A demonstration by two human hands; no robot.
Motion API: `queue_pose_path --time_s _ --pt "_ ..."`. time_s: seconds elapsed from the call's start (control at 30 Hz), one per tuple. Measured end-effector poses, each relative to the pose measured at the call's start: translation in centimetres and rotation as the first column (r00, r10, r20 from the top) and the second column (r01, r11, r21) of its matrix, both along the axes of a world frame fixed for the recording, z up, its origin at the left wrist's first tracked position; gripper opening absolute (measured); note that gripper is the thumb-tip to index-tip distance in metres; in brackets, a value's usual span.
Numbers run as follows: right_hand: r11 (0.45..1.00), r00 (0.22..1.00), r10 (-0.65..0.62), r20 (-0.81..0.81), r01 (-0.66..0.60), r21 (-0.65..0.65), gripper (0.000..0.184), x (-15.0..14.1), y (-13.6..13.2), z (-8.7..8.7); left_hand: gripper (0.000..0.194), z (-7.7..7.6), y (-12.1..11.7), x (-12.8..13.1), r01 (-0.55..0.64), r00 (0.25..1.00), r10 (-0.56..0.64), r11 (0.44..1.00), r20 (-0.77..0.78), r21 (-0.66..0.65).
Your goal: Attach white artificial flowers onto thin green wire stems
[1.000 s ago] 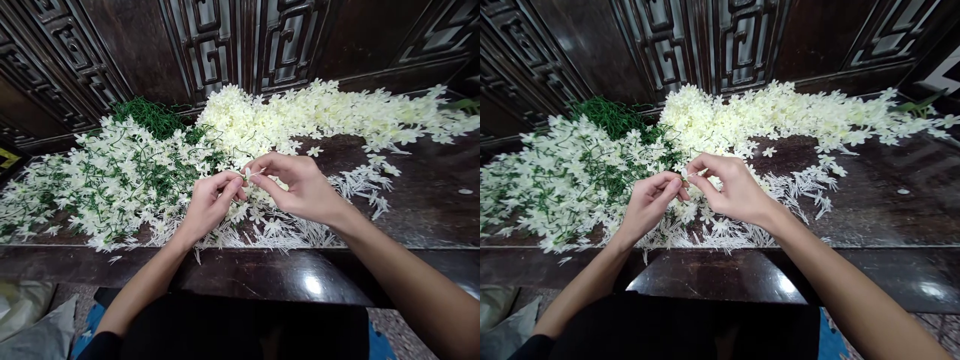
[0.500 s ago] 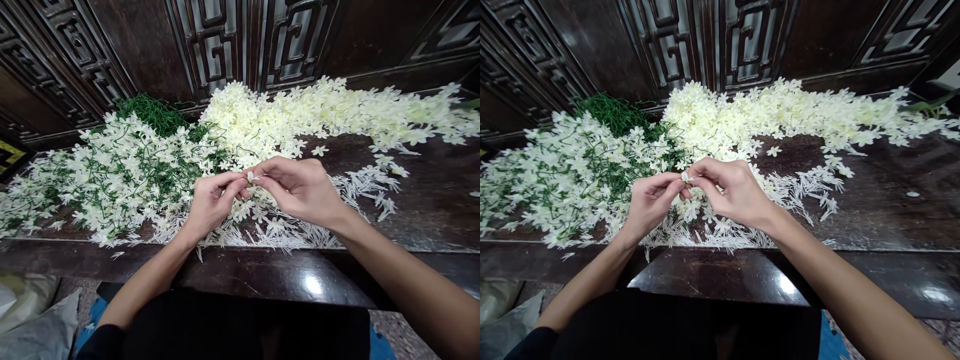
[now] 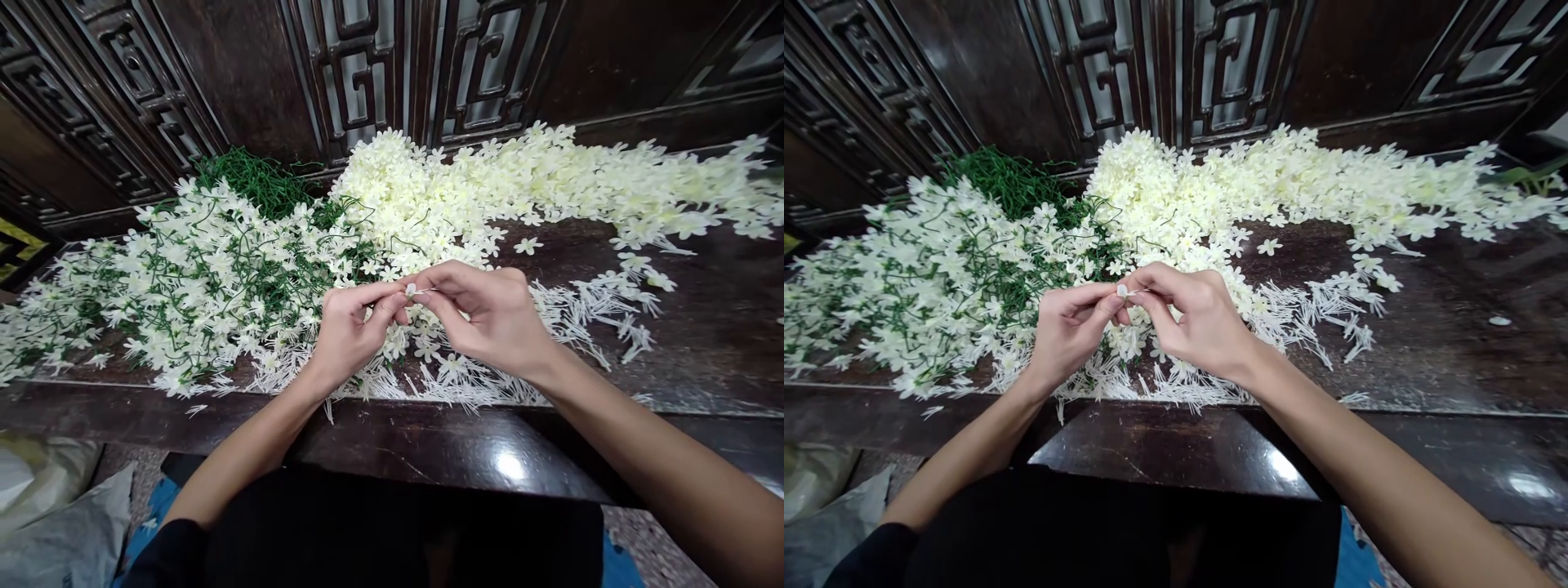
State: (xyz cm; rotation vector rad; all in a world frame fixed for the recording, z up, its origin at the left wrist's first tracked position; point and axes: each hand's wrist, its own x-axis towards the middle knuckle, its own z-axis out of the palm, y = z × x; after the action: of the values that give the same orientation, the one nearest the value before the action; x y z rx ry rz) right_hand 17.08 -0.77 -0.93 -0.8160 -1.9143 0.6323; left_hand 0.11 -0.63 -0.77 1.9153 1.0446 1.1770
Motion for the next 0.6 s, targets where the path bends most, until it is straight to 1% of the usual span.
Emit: queue_pose_path --time_s 0.07,0.1,0.17,0.27,0.3,0.33,0.4,0.43,0.47,0.5,0.6 --pt "1.000 1.000 -0.013 -0.006 0.013 0.018 0.013 0.0 0.1 0.1 0.017 0.1 0.0 0.0 0.015 1.000 -0.014 1.000 -0.026 0.013" --pt "1.000 1.000 -0.012 -0.010 0.012 0.001 0.012 0.1 0.2 0.2 0.017 0.2 0.1 -0.1 0.032 0.999 -0.032 0.999 -0.043 0.013" --pt "0.997 0.999 0.020 -0.044 -0.023 -0.071 0.010 0.6 0.4 0.7 0.018 0.5 0.1 -0.2 0.055 0.996 -0.055 0.999 -0.069 -0.003" --pt "0.976 0.990 0.067 -0.123 -0.091 -0.196 0.011 1.5 0.9 1.6 0.016 0.8 0.3 -0.3 0.016 0.999 -0.017 0.999 -0.040 -0.037" --pt "0.969 0.986 0.078 -0.150 -0.110 -0.222 0.016 1.7 1.1 1.8 0.015 0.9 0.4 -0.4 -0.001 1.000 0.000 0.999 -0.017 -0.043" --pt "0.963 0.981 0.089 -0.173 -0.129 -0.236 0.026 1.9 1.2 2.0 0.015 0.9 0.4 -0.4 -0.012 1.000 0.013 0.999 0.003 -0.047" --pt "0.957 0.973 0.120 -0.197 -0.166 -0.236 0.047 2.0 1.3 2.1 0.014 1.0 0.5 -0.5 -0.015 1.000 0.015 0.999 0.014 -0.050" --pt "0.958 0.973 0.127 -0.195 -0.171 -0.230 0.053 2.0 1.3 2.0 0.014 1.0 0.5 -0.5 -0.009 1.000 0.009 0.999 0.004 -0.050" --pt "0.962 0.976 0.120 -0.183 -0.160 -0.221 0.053 1.8 1.3 2.0 0.014 1.0 0.5 -0.5 -0.003 1.000 0.002 0.999 -0.014 -0.049" --pt "0.968 0.981 0.101 -0.166 -0.135 -0.210 0.046 1.7 1.2 1.9 0.014 0.9 0.6 -0.5 -0.001 0.999 0.000 0.999 -0.033 -0.042" --pt "0.989 0.989 0.013 -0.145 -0.034 -0.143 0.014 1.4 1.1 1.8 0.013 0.9 0.8 -0.7 -0.016 0.997 0.016 1.000 -0.072 -0.005"
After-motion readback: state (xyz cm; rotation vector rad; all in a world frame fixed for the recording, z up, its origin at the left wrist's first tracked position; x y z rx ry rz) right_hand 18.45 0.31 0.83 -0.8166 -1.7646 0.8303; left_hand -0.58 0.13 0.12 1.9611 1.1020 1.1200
